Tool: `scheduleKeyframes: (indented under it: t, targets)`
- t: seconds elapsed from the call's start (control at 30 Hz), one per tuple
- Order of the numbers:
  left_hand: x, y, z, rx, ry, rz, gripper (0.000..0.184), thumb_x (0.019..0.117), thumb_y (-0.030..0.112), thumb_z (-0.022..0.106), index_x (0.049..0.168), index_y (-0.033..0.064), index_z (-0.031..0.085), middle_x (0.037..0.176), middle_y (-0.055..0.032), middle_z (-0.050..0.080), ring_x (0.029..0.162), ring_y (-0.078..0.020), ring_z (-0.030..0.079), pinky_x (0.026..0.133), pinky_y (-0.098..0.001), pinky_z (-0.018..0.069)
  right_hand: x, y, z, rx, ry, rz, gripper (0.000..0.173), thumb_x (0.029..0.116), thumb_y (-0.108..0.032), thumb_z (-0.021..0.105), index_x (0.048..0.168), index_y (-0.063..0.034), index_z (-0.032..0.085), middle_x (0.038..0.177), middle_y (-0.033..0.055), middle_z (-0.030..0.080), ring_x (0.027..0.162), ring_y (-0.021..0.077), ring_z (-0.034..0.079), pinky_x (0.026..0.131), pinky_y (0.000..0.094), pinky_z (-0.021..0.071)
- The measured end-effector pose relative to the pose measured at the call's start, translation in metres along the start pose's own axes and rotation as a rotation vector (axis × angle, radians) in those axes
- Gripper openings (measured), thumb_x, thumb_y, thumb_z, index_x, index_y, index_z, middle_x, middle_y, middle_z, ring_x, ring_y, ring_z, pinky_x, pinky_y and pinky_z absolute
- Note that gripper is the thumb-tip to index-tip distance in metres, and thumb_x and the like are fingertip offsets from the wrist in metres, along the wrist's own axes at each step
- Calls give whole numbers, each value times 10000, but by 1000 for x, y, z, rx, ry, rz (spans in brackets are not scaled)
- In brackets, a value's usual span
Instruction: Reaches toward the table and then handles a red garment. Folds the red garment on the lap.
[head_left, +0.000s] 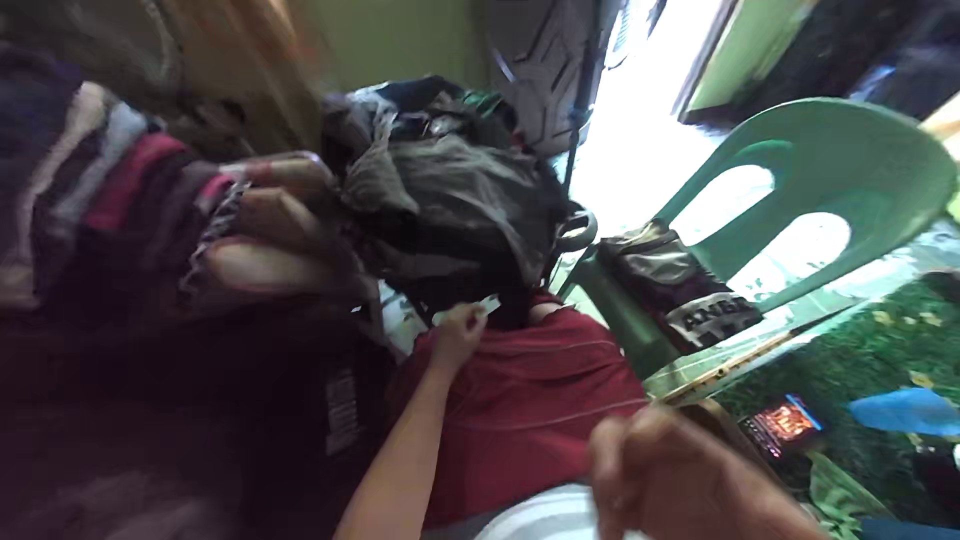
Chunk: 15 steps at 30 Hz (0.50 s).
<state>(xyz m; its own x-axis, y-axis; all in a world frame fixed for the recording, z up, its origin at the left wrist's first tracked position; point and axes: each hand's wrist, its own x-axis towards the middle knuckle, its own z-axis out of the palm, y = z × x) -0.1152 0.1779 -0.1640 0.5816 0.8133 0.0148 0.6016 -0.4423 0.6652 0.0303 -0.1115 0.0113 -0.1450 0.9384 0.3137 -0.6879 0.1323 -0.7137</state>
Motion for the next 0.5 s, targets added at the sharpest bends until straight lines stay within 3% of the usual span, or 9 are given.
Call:
scheduleKeyframes:
  t: [0.1,0.2,0.27,0.3,0.33,0.37,0.43,0.47,0.5]
  targets:
    - [3,-34,-27,-318,272,-119,314,1042,196,568,1268,-3,659,1230,-188,692,1125,-278,678,1014,-475,529,-47,0,-73,-397,407,-24,168,991,-408,632,1030,-282,736,995,-66,704,934,104,683,851,319,592]
    - [4,-72,-56,-415,270,-338,326,1050,190,567,1262,-47,639,1216,-233,673,1094,-324,668,990,-498,517,-115,9,-121,-670,805,140,330,1042,-434,517,921,-237,753,876,-77,739,851,94,709,842,324,599]
    - [2,-89,-66,-425,126,-554,422,1075,285,529,1341,-38,581,1267,-253,642,1142,-368,640,988,-545,499,-160,18,-134,-701,931,344,324,969,-160,541,1276,-69,590,1155,41,703,989,181,710,879,396,603]
    - [1,-93,-67,-412,52,-650,476,1083,354,501,1381,-13,555,1290,-255,632,1172,-394,620,989,-587,477,-177,19,-139,-704,917,478,617,908,-89,572,1489,-37,373,1354,88,579,1104,205,672,912,422,593]
    - [0,-97,-65,-393,-12,-717,530,1085,420,468,1407,5,536,1306,-261,621,1190,-417,603,988,-622,460,-189,21,-144,-716,929,573,761,877,-63,593,1560,-27,260,1444,121,507,1151,214,651,919,429,588]
    - [1,-102,-62,-370,-74,-760,594,1083,484,427,1428,9,517,1326,-272,606,1207,-438,589,993,-645,447,-198,23,-147,-764,962,617,710,894,-63,611,1536,10,318,1416,148,534,1126,211,657,909,421,587]
    - [4,-115,-49,-349,-166,-811,709,1076,567,347,1427,-27,510,1378,-298,559,1252,-447,558,1040,-634,424,-207,29,-159,-962,1066,638,233,955,-118,642,1119,47,642,1005,82,707,868,120,691,806,336,599]
    - [3,-117,-43,-347,-185,-832,741,1075,578,324,1407,-56,518,1384,-309,546,1268,-440,545,1064,-619,409,-208,31,-166,-1056,1103,671,206,992,-174,608,894,1,655,803,17,695,732,68,671,735,291,589]
    - [0,-112,-42,-356,-193,-859,749,1080,569,319,1399,-81,513,1411,-320,521,1315,-440,511,1102,-613,375,-206,33,-172,-1096,1137,699,330,1034,-226,552,803,-11,648,709,2,684,662,56,656,690,279,570]
